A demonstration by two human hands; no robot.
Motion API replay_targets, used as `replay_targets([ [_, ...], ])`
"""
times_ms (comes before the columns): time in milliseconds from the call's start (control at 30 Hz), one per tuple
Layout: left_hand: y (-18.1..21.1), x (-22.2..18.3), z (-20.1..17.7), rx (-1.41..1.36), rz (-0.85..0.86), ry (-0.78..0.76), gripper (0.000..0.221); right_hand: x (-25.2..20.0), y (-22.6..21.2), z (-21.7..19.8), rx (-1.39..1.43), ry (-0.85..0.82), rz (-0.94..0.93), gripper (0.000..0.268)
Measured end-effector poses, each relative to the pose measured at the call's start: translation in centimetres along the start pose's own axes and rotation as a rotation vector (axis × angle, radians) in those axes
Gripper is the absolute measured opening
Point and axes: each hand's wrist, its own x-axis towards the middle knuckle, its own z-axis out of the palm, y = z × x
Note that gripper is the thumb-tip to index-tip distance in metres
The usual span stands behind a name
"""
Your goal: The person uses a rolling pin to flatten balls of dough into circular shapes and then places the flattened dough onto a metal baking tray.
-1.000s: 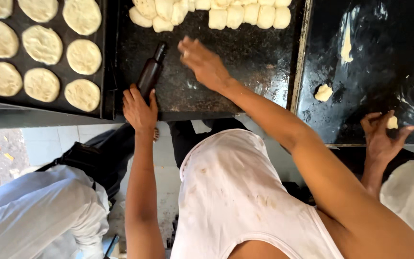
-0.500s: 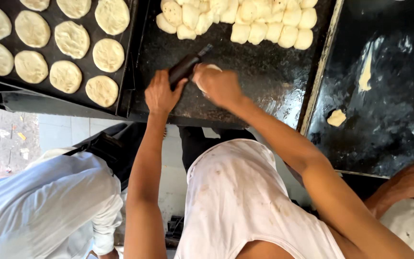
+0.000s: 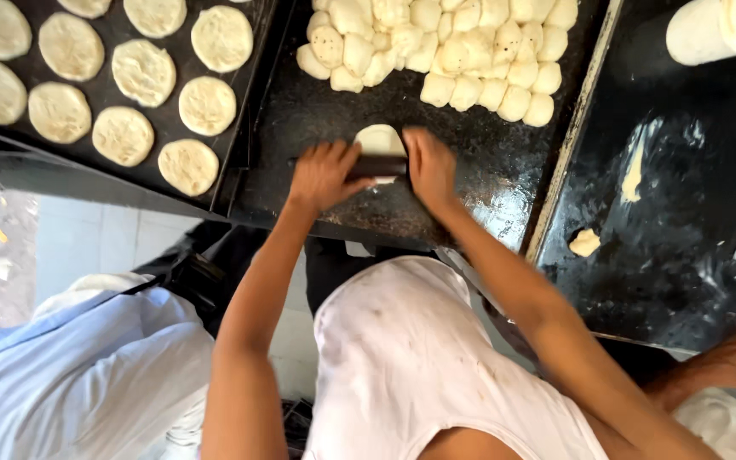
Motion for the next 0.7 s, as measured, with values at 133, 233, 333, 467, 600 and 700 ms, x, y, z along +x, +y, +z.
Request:
replay_targets([
  [133, 0.3, -5.6, 2.1, -0.043, -0.105, 0.286, 0.066, -0.4, -2.0, -0.2, 0.207, 0.015, 0.201, 0.031],
  [233, -0.8, -4.9, 1.6, -0.07, -0.45, 0.313, 0.061, 2.8, -1.3, 1.5, -0.261, 0.068, -0.2, 0.03],
  [333, 1.7, -5.9, -4.4, -0.19, -0.249, 0.687, 0.069, 3.7, -1.6, 1.6, -0.058, -0.458, -0.138, 0.024],
  [467, 6.2, -13.1, -17.0, -0.986, 0.457, 0.501, 0.08, 7.5, -5.7, 1.5, 0.64, -1.063, 0.598, 0.017],
  [600, 10.0, -17.6, -26.2, -1.603, 0.522, 0.276, 0.066, 15.1, -14.7, 6.7, 0.726, -1.102, 0.471, 0.017],
  [700, 12.1, -19.2, -30.7, -1.81, 0.119, 0.515, 0.051, 20.5, -21.4, 13.8, 0.67, -0.875, 0.454, 0.023],
])
